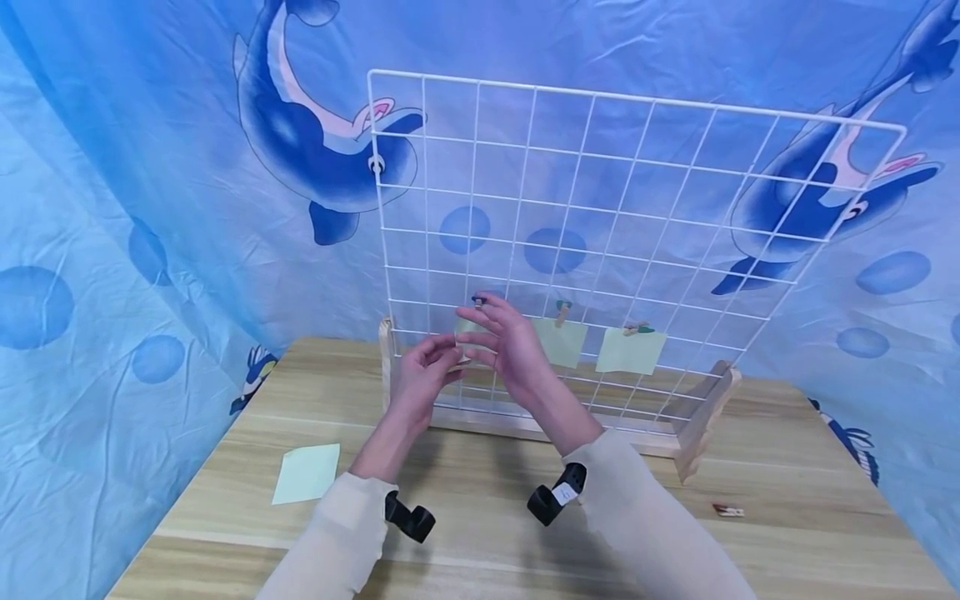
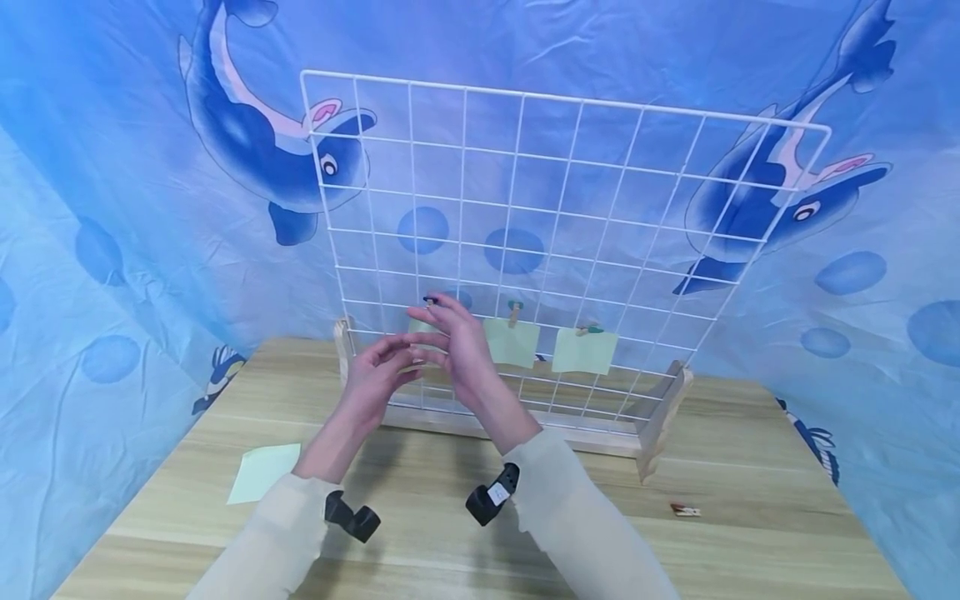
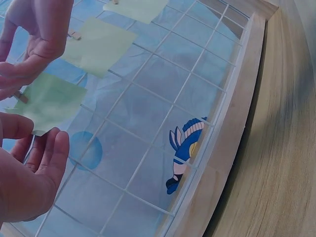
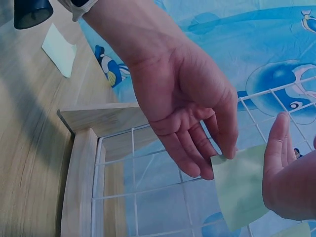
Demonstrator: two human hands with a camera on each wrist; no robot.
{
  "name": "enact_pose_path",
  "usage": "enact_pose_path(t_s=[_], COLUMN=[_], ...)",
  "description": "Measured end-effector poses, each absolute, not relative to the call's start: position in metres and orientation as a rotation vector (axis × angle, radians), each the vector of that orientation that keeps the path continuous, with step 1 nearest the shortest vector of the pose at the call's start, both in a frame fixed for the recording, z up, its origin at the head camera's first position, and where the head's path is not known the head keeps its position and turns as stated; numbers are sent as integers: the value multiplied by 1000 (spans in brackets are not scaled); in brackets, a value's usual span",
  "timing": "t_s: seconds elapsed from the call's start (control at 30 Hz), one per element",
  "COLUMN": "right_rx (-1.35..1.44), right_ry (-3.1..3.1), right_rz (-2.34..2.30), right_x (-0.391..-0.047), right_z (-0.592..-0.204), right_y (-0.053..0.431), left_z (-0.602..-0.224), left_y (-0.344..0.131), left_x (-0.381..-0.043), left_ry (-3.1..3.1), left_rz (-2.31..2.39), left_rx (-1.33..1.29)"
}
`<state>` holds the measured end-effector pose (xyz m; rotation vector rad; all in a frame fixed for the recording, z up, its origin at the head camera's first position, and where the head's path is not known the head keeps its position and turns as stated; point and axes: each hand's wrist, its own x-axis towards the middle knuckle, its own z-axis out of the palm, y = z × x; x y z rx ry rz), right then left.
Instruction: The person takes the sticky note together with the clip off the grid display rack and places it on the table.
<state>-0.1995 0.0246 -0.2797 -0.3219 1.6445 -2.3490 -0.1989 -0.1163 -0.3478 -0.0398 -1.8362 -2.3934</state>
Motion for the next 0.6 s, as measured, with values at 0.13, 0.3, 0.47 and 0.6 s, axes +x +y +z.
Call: enact_pose_path(t_s=[0.13, 0.3, 0.47, 0.6], right_rx=[-291, -189, -80, -24], right_ry=[1623, 1627, 1666, 1668], right_rz=[-2412, -2494, -2576, -2632], right_x=[-200, -202, -203, -205], right_z=[-281, -280, -281, -281], right_y=[22, 14, 6, 3], left_z=[-348, -348, -348, -348], left_y=[-117, -120, -122, -122], left_x=[-199, -201, -203, -204], left_ry=[-1818, -1797, -1792, -1789], left_rz=[-2400, -2401, -2401, -2403], left_rx=[-37, -38, -40, -27])
